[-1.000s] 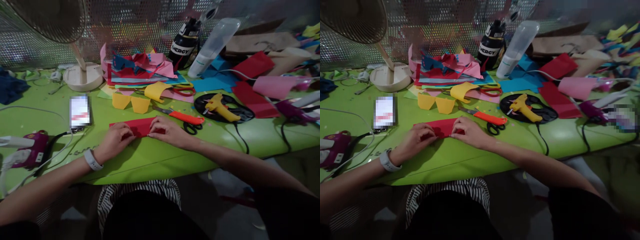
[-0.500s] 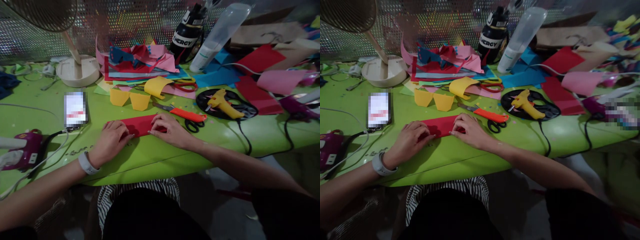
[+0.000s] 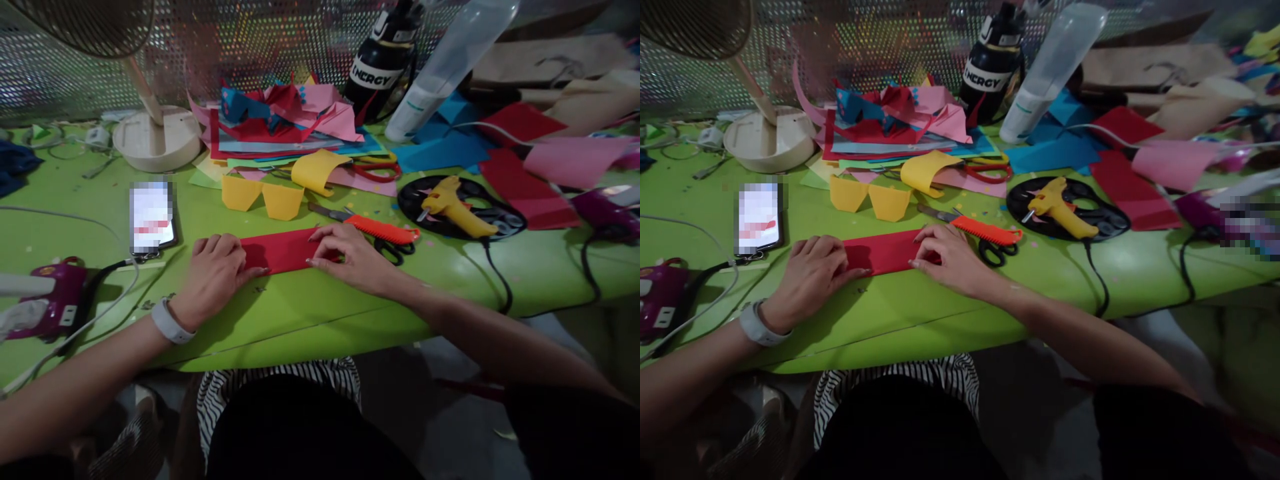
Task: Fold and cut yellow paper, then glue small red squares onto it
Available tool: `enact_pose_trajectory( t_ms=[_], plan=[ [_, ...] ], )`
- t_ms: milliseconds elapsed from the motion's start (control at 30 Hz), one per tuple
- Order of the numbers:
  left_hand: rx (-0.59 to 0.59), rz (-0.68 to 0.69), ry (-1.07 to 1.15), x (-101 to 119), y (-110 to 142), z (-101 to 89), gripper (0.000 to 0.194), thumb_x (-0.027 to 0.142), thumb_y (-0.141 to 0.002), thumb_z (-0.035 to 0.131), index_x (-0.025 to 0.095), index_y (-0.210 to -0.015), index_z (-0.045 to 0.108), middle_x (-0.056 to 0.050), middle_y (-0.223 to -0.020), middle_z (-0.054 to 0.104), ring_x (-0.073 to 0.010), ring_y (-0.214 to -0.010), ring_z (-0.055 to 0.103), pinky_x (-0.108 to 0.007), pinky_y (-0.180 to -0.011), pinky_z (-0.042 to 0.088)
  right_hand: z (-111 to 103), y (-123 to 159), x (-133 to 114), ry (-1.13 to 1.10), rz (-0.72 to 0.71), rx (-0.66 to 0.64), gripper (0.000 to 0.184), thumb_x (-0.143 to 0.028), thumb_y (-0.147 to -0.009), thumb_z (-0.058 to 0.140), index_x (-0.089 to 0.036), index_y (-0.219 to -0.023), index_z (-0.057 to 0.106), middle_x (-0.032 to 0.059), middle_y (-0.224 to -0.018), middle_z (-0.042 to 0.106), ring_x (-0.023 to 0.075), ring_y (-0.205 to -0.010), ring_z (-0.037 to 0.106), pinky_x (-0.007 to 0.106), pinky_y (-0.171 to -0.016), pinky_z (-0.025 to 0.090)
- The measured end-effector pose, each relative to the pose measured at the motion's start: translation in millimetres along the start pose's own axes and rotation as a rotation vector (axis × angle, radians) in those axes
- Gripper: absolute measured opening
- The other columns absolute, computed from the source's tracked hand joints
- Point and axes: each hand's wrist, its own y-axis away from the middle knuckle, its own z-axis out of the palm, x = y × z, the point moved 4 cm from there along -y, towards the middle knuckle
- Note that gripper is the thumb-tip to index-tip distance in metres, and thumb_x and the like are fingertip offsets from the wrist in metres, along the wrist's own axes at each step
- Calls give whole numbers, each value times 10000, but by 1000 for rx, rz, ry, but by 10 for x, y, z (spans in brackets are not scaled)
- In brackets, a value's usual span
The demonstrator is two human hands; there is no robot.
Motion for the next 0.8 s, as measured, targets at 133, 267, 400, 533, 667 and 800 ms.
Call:
enact_pose_trajectory(
  t_ms=[133, 267, 400, 533, 667, 800],
  plan=[
    [24, -13, -53, -55, 12, -32, 524, 621, -932, 436, 195, -709, 645, -102, -890, 600, -266, -867, 549, -455, -825, 418, -12, 5, 10, -3, 2, -4, 143, -319, -865, 635, -219, -764, 641, 85, -1186, 606, 293, -1156, 523, 547, -1011, 388],
    [32, -61, -31, -126, 13, -88, 428, 476, -970, 468, 204, -701, 659, -99, -850, 607, -293, -927, 577, -546, -940, 396, -1, 7, 21, -2, -2, 22, 144, -314, -856, 640, -216, -750, 639, 89, -1176, 611, 300, -1155, 528, 548, -1004, 394],
    [95, -82, -22, -29, 34, -224, 337, 372, -992, 447, 203, -818, 681, -106, -1018, 674, -308, -1081, 600, -588, -1058, 326, 11, 7, 24, 0, -3, 42, 141, -296, -848, 649, -211, -738, 633, 91, -1168, 611, 297, -1154, 530, 545, -1003, 391],
    [132, 221, 25, 373, 102, -240, 351, 387, -1008, 418, 240, -1302, 540, -65, -1487, 479, -247, -1399, 397, -512, -1201, 151, 20, 4, 22, 8, -12, 36, 114, -264, -839, 655, -208, -743, 632, 93, -1172, 610, 295, -1147, 534, 537, -996, 399],
    [-49, 372, 116, 576, 152, 4, 864, 687, -932, 342, 82, -1529, 187, -194, -1573, 308, -280, -1481, 241, -483, -1217, 92, 2, -11, 19, 3, -18, 18, 105, -268, -855, 639, -210, -768, 643, 96, -1185, 604, 293, -1168, 530, 539, -1018, 390],
    [-108, 329, 164, 527, 149, 117, 954, 716, -909, 356, 77, -1553, 60, -208, -1593, 235, -303, -1495, 188, -477, -1215, 108, -65, -36, 21, -15, -40, -42, 133, -299, -870, 640, -208, -775, 656, 100, -1191, 605, 284, -1180, 534, 520, -1035, 389]
  ],
)
